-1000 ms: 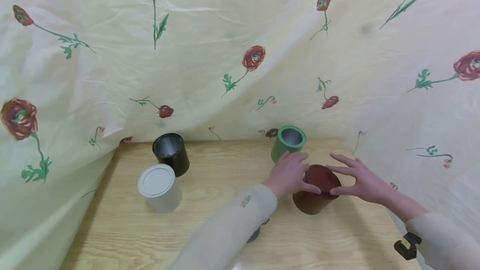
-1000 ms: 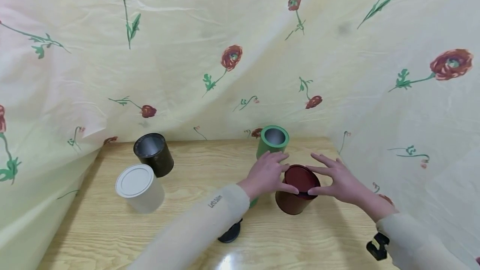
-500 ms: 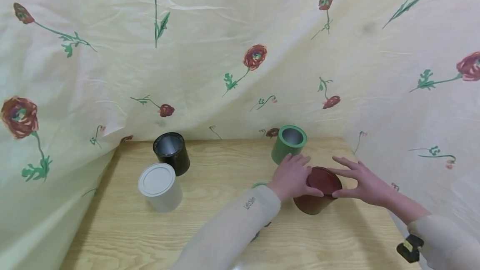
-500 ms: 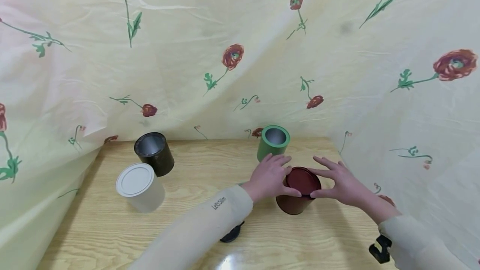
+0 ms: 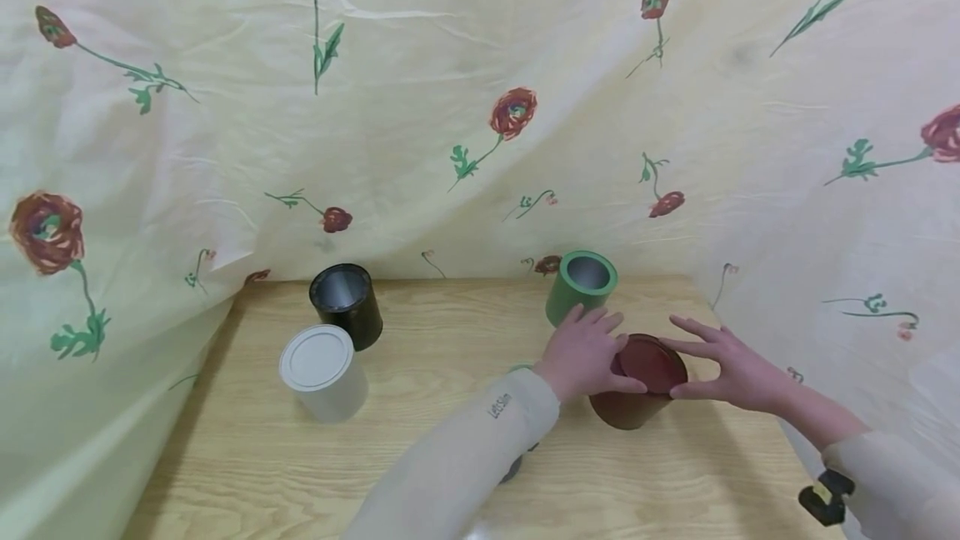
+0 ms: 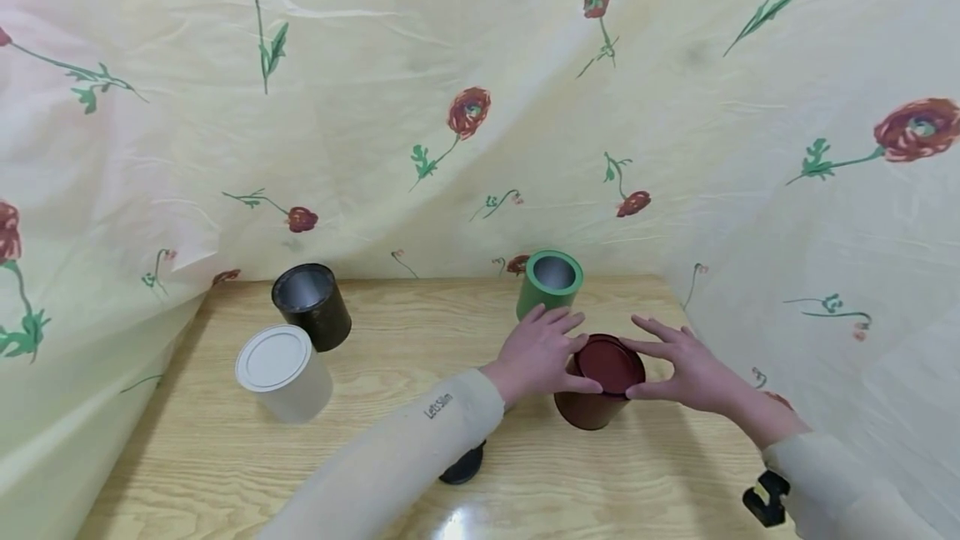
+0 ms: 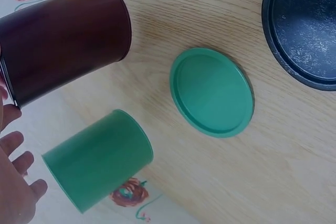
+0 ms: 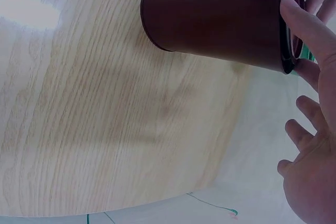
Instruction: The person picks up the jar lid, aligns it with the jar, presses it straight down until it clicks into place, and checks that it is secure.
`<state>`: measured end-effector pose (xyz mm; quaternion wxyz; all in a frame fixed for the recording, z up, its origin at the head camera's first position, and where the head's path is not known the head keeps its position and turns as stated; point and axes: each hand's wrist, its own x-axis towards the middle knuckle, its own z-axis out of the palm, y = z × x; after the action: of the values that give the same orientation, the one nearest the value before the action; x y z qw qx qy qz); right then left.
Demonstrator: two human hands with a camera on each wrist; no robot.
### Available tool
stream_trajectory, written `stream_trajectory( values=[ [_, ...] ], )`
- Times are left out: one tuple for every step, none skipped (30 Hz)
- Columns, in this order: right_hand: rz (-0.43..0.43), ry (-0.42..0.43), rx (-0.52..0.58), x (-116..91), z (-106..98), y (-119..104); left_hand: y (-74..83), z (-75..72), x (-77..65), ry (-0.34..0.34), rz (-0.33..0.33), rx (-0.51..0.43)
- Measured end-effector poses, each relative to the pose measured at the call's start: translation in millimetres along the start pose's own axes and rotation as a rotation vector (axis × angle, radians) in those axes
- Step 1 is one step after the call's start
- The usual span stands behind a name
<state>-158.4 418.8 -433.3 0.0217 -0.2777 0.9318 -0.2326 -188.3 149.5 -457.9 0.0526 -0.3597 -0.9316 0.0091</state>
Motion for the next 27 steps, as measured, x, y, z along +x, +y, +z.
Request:
stream_trajectory(
  values=[
    [-0.002,-0.003,-0.002,1,-1,-1,-0.5,-0.2,-0.2,-0.001,0.000,0.003],
    [-0.005,-0.006,-0.006,2,-1,-1,-1.0,-0.4,-0.4,-0.003,-0.001,0.002],
    [-0.007,-0.011,-0.008,2,-2,-1,-1.5,-0.5,-0.5,-0.005,-0.001,0.002],
    [-0.007,-0.007,-0.018,3,-1,-1,-2.0,-0.5,-0.6,-0.005,-0.002,0.001],
    [-0.005,-0.010,-0.022,3,-2,-2,-2.5,-0.3,-0.7,-0.005,-0.002,-0.003],
    [-0.006,-0.009,-0.027,3,-2,-1,-3.0,-0.2,-0.8,-0.005,-0.003,-0.005],
    [-0.005,-0.011,-0.032,3,-2,-2,-3.4,-0.1,-0.8,-0.007,-0.004,-0.009],
    [-0.006,-0.006,-0.042,4,-1,-2,-3.8,0.3,-0.6,-0.008,-0.005,-0.013],
    [-0.008,-0.005,-0.046,4,-1,-2,-4.1,0.6,-0.5,-0.008,-0.006,-0.016],
    [-0.008,-0.002,-0.049,4,-1,-2,-4.3,0.8,-0.4,-0.009,-0.005,-0.020],
    [-0.006,-0.006,-0.043,5,-2,-2,-4.5,0.8,-0.3,-0.011,-0.005,-0.022],
    [-0.010,-0.001,-0.044,6,-1,-2,-4.6,0.6,-0.2,-0.011,-0.003,-0.025],
    [-0.012,0.002,-0.048,6,-2,-3,-4.6,0.8,0.1,-0.011,-0.001,-0.027],
    [-0.018,0.007,-0.056,7,-2,-3,-4.6,1.0,0.5,-0.010,0.002,-0.030],
    [-0.021,0.006,-0.056,8,-2,-3,-4.4,0.9,0.9,-0.006,0.007,-0.031],
    [-0.024,0.009,-0.059,9,-2,-3,-4.3,0.8,1.3,0.001,0.013,-0.035],
    [-0.029,0.011,-0.064,10,-2,-3,-4.3,0.4,1.5,0.011,0.019,-0.037],
    [-0.037,0.015,-0.069,10,-2,-3,-4.0,0.5,1.9,0.020,0.026,-0.038],
    [-0.040,0.014,-0.073,11,-2,-3,-3.8,0.4,2.2,0.029,0.031,-0.036],
    [-0.043,0.013,-0.073,11,-2,-3,-3.6,0.1,2.3,0.034,0.034,-0.034],
    [-0.043,0.012,-0.071,12,-2,-2,-3.4,-0.3,2.3,0.037,0.035,-0.033],
    [-0.045,0.011,-0.073,12,-2,-2,-3.2,-0.3,2.3,0.036,0.034,-0.030],
    [-0.048,0.011,-0.078,12,-2,-1,-2.9,-0.5,2.2,0.032,0.030,-0.025],
    [-0.050,0.011,-0.081,13,-1,0,-2.5,-0.4,2.3,0.025,0.025,-0.021],
    [-0.052,0.010,-0.084,13,-1,0,-2.4,-0.7,2.4,0.018,0.019,-0.019],
    [-0.056,0.011,-0.089,13,-1,1,-2.1,-0.7,2.7,0.009,0.012,-0.020],
    [-0.060,0.012,-0.094,13,-1,2,-1.8,-0.9,3.0,0.003,0.007,-0.021]
  ],
)
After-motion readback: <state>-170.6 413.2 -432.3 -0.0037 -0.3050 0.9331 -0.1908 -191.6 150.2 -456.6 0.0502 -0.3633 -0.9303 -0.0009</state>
